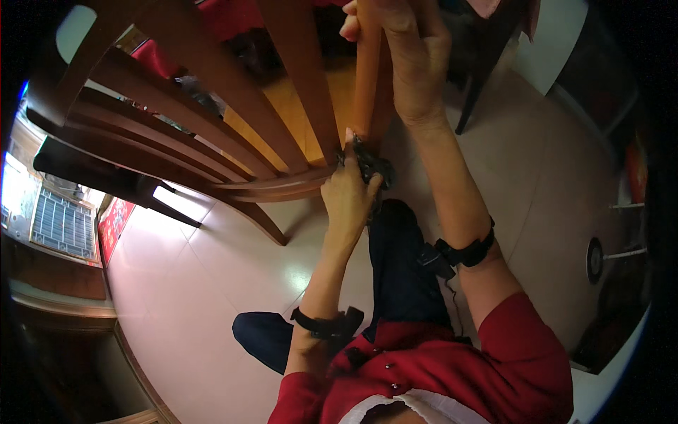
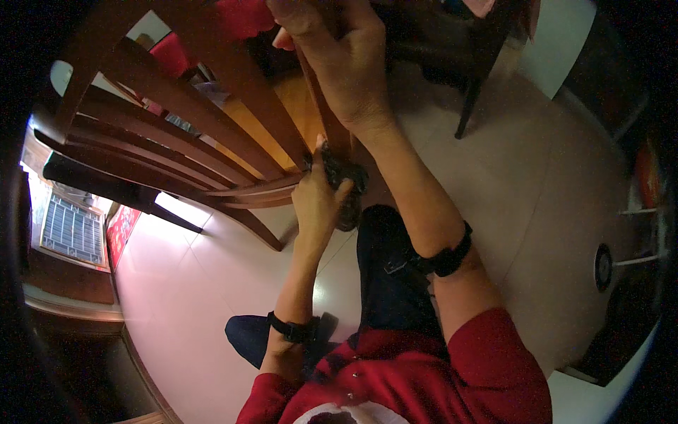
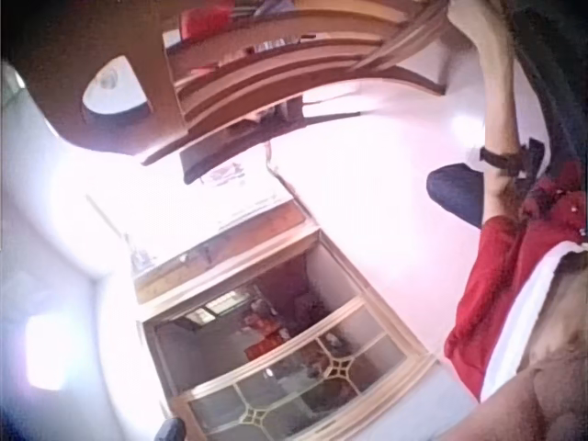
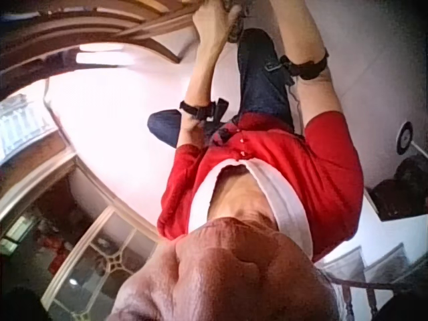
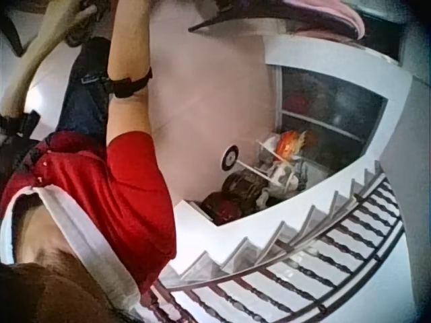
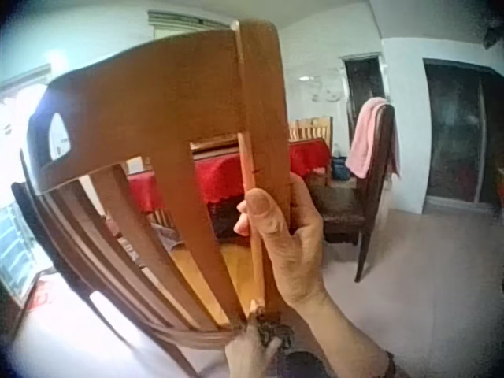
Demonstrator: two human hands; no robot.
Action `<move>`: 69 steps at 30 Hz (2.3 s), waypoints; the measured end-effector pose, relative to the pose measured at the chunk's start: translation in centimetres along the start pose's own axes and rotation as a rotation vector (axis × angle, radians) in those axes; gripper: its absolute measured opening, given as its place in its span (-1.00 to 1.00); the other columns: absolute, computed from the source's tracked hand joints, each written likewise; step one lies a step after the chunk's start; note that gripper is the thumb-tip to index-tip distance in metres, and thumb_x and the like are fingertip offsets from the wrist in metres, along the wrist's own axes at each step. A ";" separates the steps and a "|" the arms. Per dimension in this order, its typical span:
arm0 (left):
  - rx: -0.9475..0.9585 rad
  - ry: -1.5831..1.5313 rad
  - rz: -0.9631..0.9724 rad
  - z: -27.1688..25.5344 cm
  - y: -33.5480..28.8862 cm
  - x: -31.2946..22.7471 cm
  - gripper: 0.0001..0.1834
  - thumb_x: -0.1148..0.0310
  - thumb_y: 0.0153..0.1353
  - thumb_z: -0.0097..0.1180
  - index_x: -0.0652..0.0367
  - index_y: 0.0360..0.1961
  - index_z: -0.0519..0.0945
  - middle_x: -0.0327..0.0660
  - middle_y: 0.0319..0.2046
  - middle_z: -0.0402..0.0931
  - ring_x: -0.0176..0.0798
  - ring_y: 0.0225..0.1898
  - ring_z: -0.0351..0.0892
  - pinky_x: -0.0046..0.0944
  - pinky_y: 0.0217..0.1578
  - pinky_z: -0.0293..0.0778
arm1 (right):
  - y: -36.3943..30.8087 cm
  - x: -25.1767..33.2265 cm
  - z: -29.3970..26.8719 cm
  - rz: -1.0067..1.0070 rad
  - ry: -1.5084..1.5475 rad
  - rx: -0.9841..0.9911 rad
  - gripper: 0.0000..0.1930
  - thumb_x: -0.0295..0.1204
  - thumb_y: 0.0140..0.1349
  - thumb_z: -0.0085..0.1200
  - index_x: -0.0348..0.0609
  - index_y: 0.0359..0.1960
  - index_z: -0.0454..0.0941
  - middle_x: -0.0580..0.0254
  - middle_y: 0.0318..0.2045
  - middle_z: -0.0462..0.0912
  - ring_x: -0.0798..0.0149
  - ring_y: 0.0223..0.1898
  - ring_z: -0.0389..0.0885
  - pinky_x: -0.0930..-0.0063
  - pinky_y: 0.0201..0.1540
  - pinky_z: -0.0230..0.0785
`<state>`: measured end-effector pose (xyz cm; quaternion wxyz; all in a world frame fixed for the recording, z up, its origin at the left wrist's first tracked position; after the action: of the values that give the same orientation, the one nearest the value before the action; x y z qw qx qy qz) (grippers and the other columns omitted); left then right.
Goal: Cleaning and wiping down wooden and leather dining chairs with a cloth.
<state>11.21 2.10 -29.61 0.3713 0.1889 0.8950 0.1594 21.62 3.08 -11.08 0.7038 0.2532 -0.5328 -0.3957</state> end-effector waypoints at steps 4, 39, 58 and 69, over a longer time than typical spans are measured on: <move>0.160 0.168 -0.070 1.8 -0.6 1.4 -0.12 0.28 -0.05 0.20 0.09 0.33 0.09 0.10 -0.50 0.53 0.14 -0.40 0.57 -0.02 -0.38 0.47 | -0.6 0.3 -0.4 -0.023 -0.041 -0.014 -0.51 0.01 0.15 0.14 -0.18 -0.16 0.41 0.29 -0.43 0.51 0.47 -0.44 0.50 0.60 -0.31 0.36; -0.415 -0.712 -0.223 -11.9 -10.1 11.4 -0.67 0.36 0.39 -0.19 0.25 0.10 0.39 -0.18 -0.04 0.45 -0.36 -0.06 0.46 -0.36 0.01 0.37 | -18.8 -4.6 1.2 0.198 -0.586 0.378 -0.81 -0.41 0.20 0.08 -0.33 -0.38 0.44 0.21 -0.42 0.49 0.28 -0.46 0.42 0.41 -0.30 0.28; -0.090 -1.004 -0.252 -7.3 -12.2 7.1 -0.61 0.46 0.29 -0.04 0.19 0.15 0.31 -0.23 0.01 0.37 -0.36 0.04 0.34 -0.39 -0.04 0.32 | -16.9 -1.5 8.5 0.314 -0.152 0.470 -0.78 -0.33 0.20 0.13 -0.20 -0.21 0.62 0.25 -0.29 0.42 0.37 -0.20 0.42 0.55 -0.17 0.31; -0.303 -1.009 -0.420 -7.1 -13.9 10.0 -0.64 0.35 0.30 -0.05 0.34 0.06 0.40 -0.15 0.04 0.36 -0.32 0.02 0.32 -0.35 0.05 0.23 | -15.9 -0.8 6.8 0.194 -0.274 0.502 -0.80 -0.34 0.12 0.17 -0.19 -0.30 0.65 0.16 -0.40 0.49 0.25 -0.30 0.49 0.41 -0.24 0.36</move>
<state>-3.54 -6.54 -36.73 0.7997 0.0042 0.5923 0.0988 10.45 -4.75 -21.81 0.5754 0.3115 -0.7256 -0.2131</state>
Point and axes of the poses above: each hand's wrist, its own y-axis towards the middle knuckle, its own z-axis out of the palm, x = y × z, the point moved 7 cm from there along y, towards the middle knuckle
